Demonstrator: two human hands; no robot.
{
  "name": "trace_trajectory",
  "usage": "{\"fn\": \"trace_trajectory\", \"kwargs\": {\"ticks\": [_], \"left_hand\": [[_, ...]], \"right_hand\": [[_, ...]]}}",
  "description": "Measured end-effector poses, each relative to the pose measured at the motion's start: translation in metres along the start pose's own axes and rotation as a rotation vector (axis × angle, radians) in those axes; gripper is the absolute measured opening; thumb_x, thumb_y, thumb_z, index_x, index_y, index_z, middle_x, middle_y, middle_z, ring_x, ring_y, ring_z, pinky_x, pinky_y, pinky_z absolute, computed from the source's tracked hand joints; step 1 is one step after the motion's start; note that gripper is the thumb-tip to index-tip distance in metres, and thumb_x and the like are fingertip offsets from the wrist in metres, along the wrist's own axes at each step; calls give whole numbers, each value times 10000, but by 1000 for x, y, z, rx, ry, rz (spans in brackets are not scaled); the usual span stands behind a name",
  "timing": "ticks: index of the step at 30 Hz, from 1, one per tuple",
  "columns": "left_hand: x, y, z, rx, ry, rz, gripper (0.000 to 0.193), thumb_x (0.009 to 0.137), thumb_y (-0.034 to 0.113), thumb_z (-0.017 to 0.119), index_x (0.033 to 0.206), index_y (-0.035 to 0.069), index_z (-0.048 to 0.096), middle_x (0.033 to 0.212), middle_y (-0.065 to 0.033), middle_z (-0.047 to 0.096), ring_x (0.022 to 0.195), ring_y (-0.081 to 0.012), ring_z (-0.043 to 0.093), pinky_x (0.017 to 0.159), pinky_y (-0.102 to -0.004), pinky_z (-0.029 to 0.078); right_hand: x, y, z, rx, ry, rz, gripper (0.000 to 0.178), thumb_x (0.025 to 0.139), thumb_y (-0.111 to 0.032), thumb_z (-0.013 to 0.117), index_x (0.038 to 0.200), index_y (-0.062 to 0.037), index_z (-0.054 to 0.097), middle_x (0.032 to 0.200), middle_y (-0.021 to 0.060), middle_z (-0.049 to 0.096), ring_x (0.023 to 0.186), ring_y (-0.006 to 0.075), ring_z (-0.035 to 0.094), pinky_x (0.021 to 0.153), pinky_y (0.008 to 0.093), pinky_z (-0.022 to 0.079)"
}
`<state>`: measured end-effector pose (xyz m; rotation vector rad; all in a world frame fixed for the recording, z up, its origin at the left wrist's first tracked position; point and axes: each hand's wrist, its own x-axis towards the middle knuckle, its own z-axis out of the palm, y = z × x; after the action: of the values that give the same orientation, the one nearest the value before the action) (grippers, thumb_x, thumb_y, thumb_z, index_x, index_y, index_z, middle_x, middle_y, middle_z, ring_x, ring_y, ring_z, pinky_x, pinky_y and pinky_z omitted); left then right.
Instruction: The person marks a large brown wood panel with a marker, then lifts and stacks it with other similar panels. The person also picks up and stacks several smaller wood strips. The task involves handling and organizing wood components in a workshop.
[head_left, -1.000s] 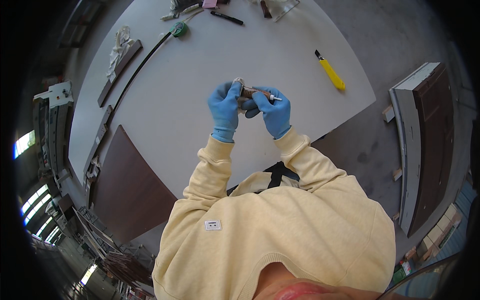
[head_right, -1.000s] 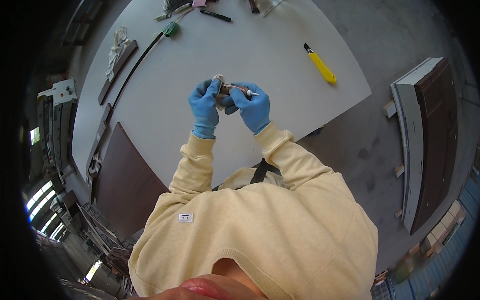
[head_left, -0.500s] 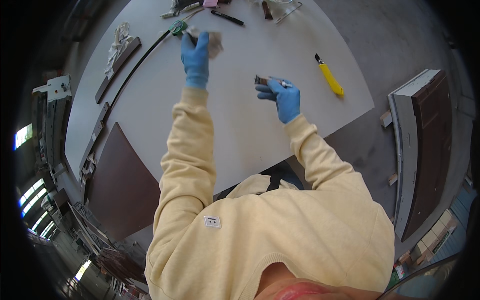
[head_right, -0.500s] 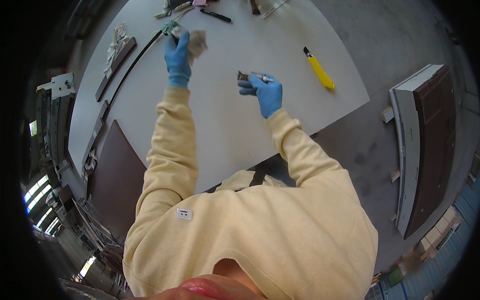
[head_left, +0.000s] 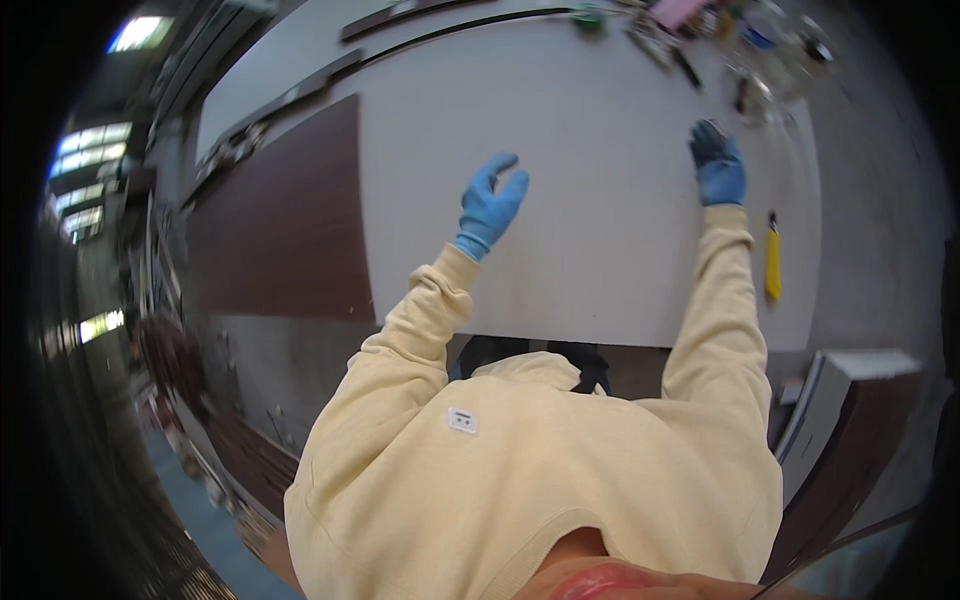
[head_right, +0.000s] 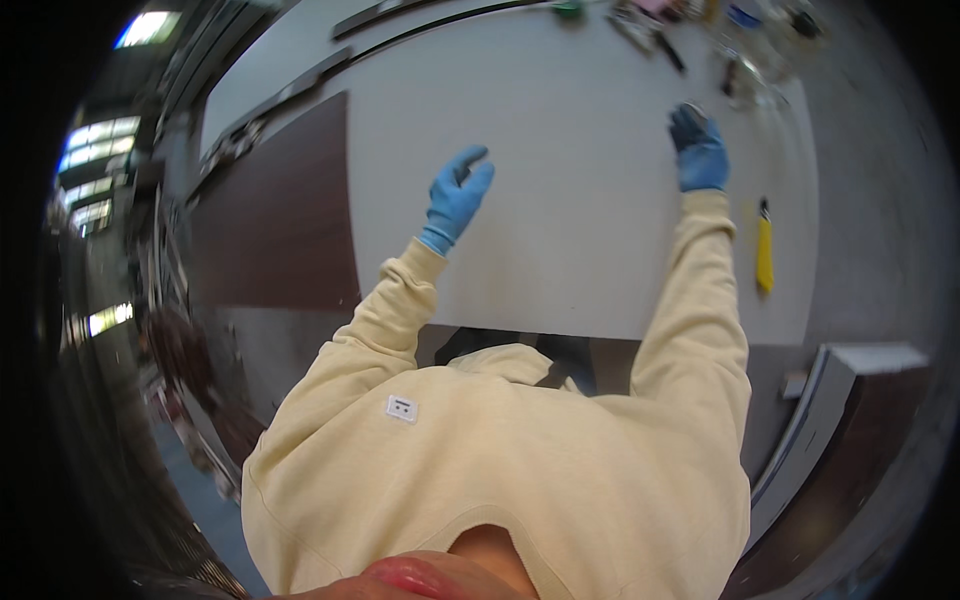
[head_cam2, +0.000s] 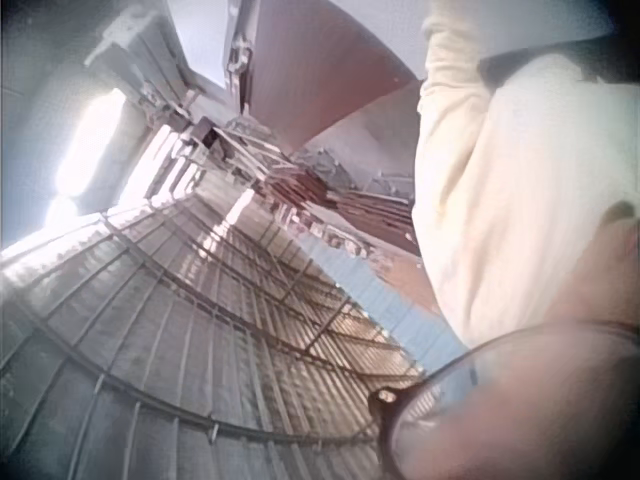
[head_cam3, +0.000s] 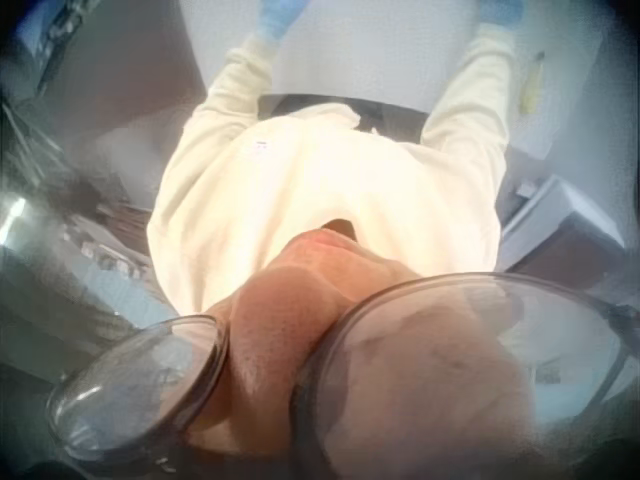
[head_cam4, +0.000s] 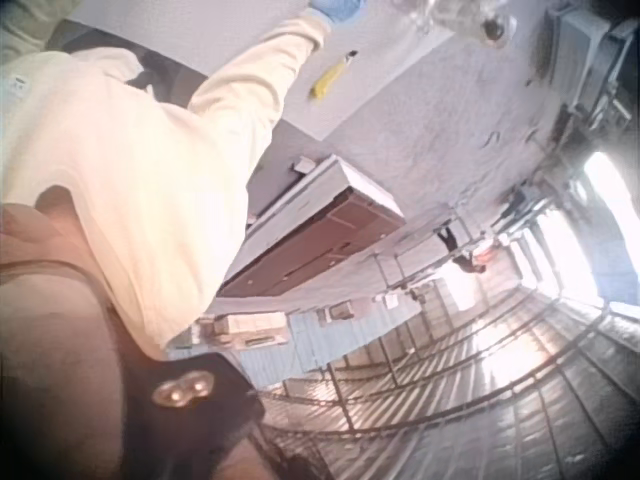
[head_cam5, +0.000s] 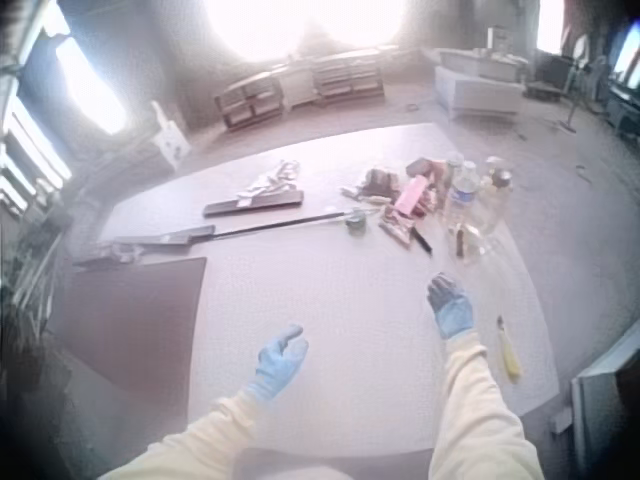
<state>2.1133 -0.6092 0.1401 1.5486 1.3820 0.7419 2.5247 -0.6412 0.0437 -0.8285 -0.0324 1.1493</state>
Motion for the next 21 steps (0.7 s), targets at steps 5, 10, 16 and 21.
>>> {"fn": "trace_trajectory", "kwargs": {"ticks": [5, 10, 16, 21], "left_hand": [[-134, -62, -111, -166, 182, -382, 310, 985, 212, 661, 1208, 2, 705, 1164, -91, 729, 1073, -170, 668, 980, -313, 522], [-214, -97, -197, -250, 244, -480, 277, 1005, 200, 631, 1170, -4, 718, 1152, -100, 733, 1098, -165, 669, 969, -311, 531], [-312, -190, -302, -392, 477, -425, 252, 961, 235, 678, 1065, 20, 759, 911, -7, 702, 821, -93, 582, 763, -280, 508], [-398, -269, -418, -493, 548, -539, 218, 964, 193, 679, 1078, 21, 750, 1029, -46, 738, 944, -116, 650, 850, -279, 530]], "right_hand": [[-25, 35, 29, -198, 271, 246, 576, 1082, -364, 427, 1533, -25, 314, 1422, 220, 573, 1322, 381, 562, 1144, 529, 416], [-88, 108, 17, -417, 153, 72, 570, 1070, -305, 477, 1531, -5, 329, 1439, 209, 572, 1236, 344, 626, 1054, 439, 484], [-249, 256, 156, -694, 52, 55, 535, 1057, -263, 521, 1468, 66, 423, 1320, 236, 651, 1106, 326, 698, 1003, 392, 525], [-345, 401, 224, -761, -138, 70, 464, 1037, -172, 573, 1420, 72, 483, 1267, 225, 674, 1039, 286, 710, 963, 377, 550]]}}
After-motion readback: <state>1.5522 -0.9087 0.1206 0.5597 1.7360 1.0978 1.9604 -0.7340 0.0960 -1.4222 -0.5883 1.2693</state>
